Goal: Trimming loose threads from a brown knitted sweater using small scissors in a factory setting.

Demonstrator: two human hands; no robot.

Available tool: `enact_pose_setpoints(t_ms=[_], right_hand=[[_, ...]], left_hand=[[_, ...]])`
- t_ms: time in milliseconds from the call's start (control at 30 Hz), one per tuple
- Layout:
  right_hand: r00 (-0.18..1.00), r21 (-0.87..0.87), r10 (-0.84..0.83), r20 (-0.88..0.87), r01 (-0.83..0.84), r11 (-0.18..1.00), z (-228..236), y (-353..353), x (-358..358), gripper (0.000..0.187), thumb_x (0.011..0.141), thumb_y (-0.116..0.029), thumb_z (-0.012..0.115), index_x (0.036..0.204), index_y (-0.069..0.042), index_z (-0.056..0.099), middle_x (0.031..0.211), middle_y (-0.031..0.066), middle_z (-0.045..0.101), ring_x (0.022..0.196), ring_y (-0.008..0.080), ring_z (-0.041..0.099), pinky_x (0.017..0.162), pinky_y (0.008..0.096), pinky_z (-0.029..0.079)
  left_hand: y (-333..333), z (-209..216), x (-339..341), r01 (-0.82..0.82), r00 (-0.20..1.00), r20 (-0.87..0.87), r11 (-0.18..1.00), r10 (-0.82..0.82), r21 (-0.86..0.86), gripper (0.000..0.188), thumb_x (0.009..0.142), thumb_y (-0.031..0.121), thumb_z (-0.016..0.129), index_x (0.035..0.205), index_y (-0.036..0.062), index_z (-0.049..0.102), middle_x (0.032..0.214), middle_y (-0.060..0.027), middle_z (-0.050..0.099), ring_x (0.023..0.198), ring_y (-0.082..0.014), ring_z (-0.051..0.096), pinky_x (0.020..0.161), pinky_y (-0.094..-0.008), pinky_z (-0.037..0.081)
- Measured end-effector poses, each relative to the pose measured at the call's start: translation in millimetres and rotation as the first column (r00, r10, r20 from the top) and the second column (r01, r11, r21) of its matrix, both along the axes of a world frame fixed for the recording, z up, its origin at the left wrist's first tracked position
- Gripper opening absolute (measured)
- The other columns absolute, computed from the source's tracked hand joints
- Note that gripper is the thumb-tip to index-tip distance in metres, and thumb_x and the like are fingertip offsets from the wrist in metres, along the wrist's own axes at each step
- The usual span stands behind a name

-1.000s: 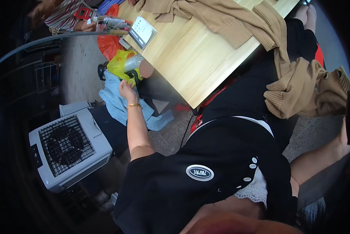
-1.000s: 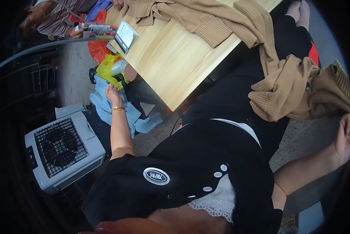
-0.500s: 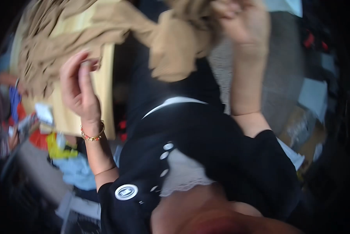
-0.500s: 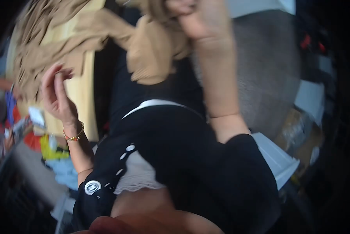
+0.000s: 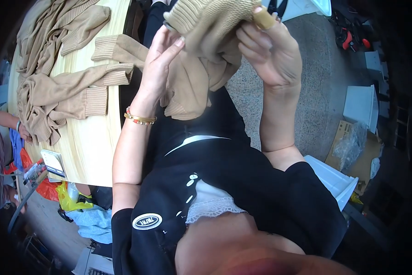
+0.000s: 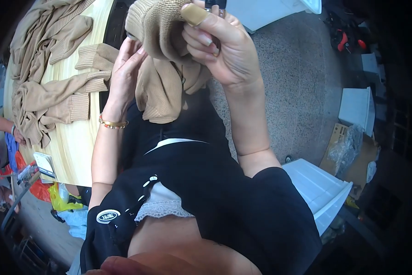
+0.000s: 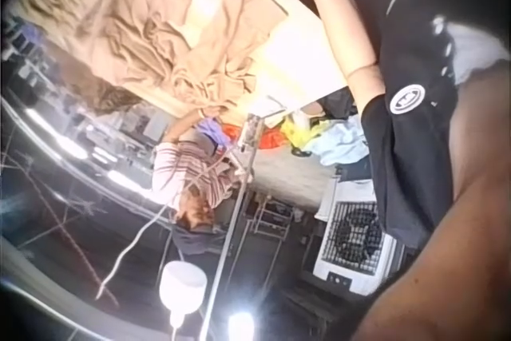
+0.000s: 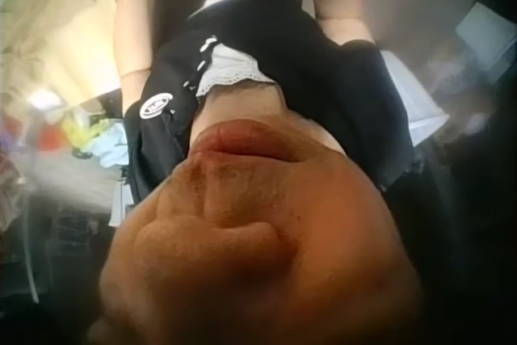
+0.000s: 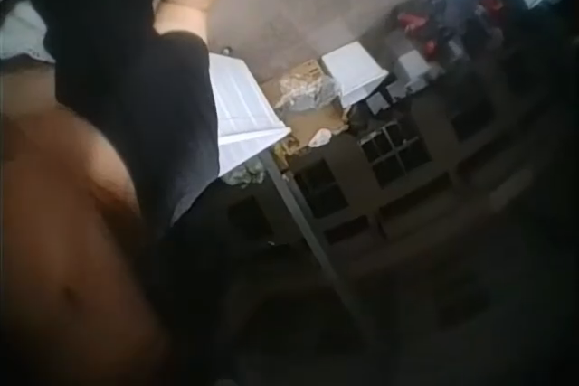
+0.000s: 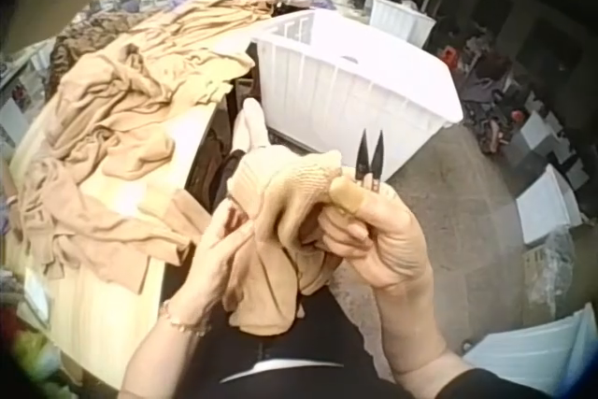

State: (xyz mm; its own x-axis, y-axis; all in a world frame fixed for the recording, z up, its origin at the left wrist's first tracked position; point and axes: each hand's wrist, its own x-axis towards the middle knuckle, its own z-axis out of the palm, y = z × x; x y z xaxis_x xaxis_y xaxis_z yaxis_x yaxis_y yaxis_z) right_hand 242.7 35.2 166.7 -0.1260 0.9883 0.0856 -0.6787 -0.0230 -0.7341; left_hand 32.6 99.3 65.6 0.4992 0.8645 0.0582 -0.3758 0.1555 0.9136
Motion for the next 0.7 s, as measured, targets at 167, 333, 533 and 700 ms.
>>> enact_pose_setpoints(t_ms=[167, 333, 533, 700], right_hand=[[0.979, 0.086, 0.144, -0.147, -0.133, 0.987, 6, -5, 13, 0.029, 0.107, -0.029, 0.044, 0.092, -0.01, 0.059, 0.059, -0.0079, 0.039, 0.051, 0.004, 0.032, 0.047, 0.0191, 0.029], [0.997, 0.121, 0.007, -0.072, 0.001, 0.993, 33, -24, 10, 0.023, 0.103, -0.028, 0.051, 0.091, -0.01, 0.059, 0.052, -0.0086, 0.033, 0.044, 0.0038, 0.026, 0.041, 0.0184, 0.02], [0.871, 0.066, -0.238, 0.429, 0.233, 0.97, 1, -48, 31, 0.021, 0.093, -0.011, 0.063, 0.11, 0.002, 0.066, 0.079, 0.0019, 0.067, 0.06, 0.0027, 0.057, 0.051, 0.0147, 0.039], [0.443, 0.115, -0.154, 0.883, 0.113, 0.987, -64, -27, 17, 0.024, 0.096, -0.017, 0.063, 0.116, -0.006, 0.07, 0.074, -0.0099, 0.056, 0.058, -0.001, 0.041, 0.05, 0.018, 0.027]], left_hand=[[-11, 23, -9, -0.007, 0.999, 0.046, 1.0, 0.008, -0.021, 0.012, 0.096, 0.01, 0.066, 0.106, 0.006, 0.063, 0.106, 0.0017, 0.063, 0.097, -0.0063, 0.059, 0.089, -0.0228, 0.046], [-28, 65, -51, -0.044, 0.984, 0.175, 0.999, 0.038, 0.029, 0.016, 0.097, 0.009, 0.062, 0.11, 0.0034, 0.058, 0.103, 0.0002, 0.061, 0.091, -0.0056, 0.055, 0.081, -0.0209, 0.043], [-74, 142, -103, -0.162, 0.986, -0.027, 0.982, 0.165, 0.102, 0.033, 0.086, 0.016, 0.068, 0.107, -0.0062, 0.056, 0.103, -0.0163, 0.066, 0.091, -0.0192, 0.064, 0.082, -0.0277, 0.05], [-49, 47, -87, -0.006, 0.967, -0.251, 0.984, -0.04, -0.178, 0.019, 0.097, 0.007, 0.062, 0.114, -0.001, 0.061, 0.105, -0.0038, 0.068, 0.099, -0.0068, 0.062, 0.089, -0.0206, 0.047]])
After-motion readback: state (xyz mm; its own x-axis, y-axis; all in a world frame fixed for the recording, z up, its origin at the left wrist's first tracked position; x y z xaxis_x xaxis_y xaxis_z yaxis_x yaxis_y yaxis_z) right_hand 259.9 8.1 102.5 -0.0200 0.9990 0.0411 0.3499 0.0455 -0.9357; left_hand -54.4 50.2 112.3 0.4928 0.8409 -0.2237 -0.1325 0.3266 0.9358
